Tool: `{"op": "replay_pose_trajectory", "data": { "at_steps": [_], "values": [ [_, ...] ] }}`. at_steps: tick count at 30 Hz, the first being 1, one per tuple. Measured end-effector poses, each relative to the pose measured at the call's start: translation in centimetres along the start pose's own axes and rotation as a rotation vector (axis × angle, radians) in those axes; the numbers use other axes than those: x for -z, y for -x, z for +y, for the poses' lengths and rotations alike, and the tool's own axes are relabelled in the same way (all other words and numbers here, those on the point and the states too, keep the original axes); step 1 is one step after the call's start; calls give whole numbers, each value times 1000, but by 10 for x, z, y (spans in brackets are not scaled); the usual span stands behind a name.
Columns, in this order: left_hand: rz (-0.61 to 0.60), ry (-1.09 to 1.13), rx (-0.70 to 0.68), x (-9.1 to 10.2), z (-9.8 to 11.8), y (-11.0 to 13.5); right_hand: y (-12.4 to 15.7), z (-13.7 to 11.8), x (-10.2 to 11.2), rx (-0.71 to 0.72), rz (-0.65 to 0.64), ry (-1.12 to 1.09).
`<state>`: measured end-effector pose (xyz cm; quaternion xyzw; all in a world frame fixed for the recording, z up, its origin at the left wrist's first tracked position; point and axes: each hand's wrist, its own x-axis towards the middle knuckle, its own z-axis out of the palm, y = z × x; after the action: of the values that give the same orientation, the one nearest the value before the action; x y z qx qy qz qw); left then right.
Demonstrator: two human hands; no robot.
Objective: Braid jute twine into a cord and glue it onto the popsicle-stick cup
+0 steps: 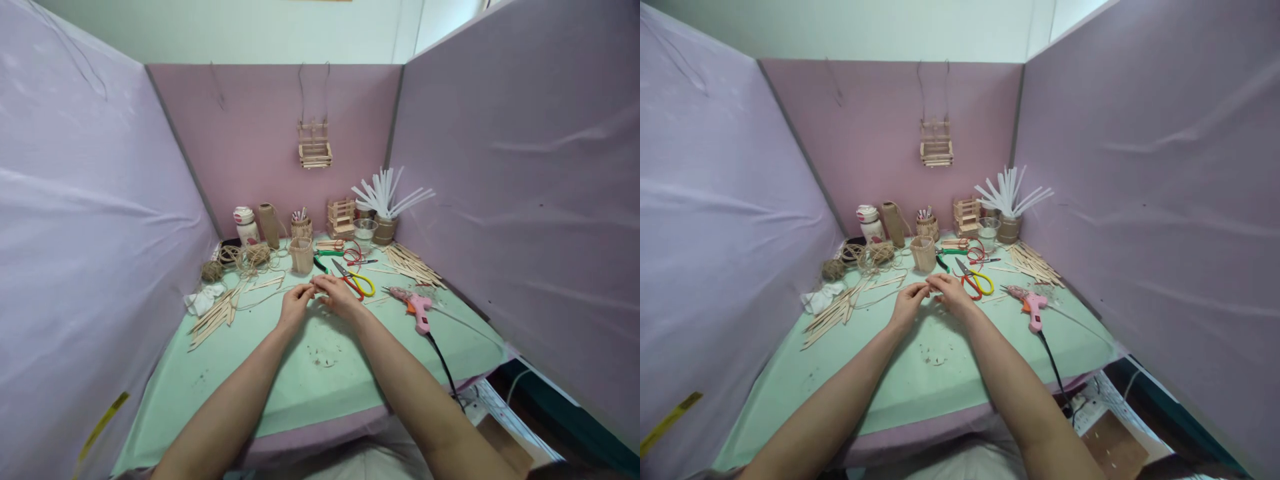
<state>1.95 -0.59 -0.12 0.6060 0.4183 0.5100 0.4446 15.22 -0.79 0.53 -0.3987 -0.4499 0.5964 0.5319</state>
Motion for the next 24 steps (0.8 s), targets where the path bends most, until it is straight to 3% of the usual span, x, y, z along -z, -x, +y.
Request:
{"op": "replay_pose_trajectory", "data": {
  "at_steps": [2, 7, 14, 18, 22, 24],
  "values": [
    [-19, 8, 18, -2, -2, 0, -1, 3, 2, 44, -20, -27],
    [-63, 57, 61, -8, 2, 0, -7, 10, 4, 114, 111, -40],
    [-104, 81, 81, -12, 10, 5, -6, 9, 3, 31, 203, -64],
    [-98, 83, 54, -9, 10, 5, -7, 12, 6, 25, 241, 104],
    [-46, 115, 41, -5, 6, 2, -6, 10, 8, 302, 362, 454],
    [-22, 120, 42, -4, 1, -1, -3, 6, 7, 480, 299, 602]
  ]
}}
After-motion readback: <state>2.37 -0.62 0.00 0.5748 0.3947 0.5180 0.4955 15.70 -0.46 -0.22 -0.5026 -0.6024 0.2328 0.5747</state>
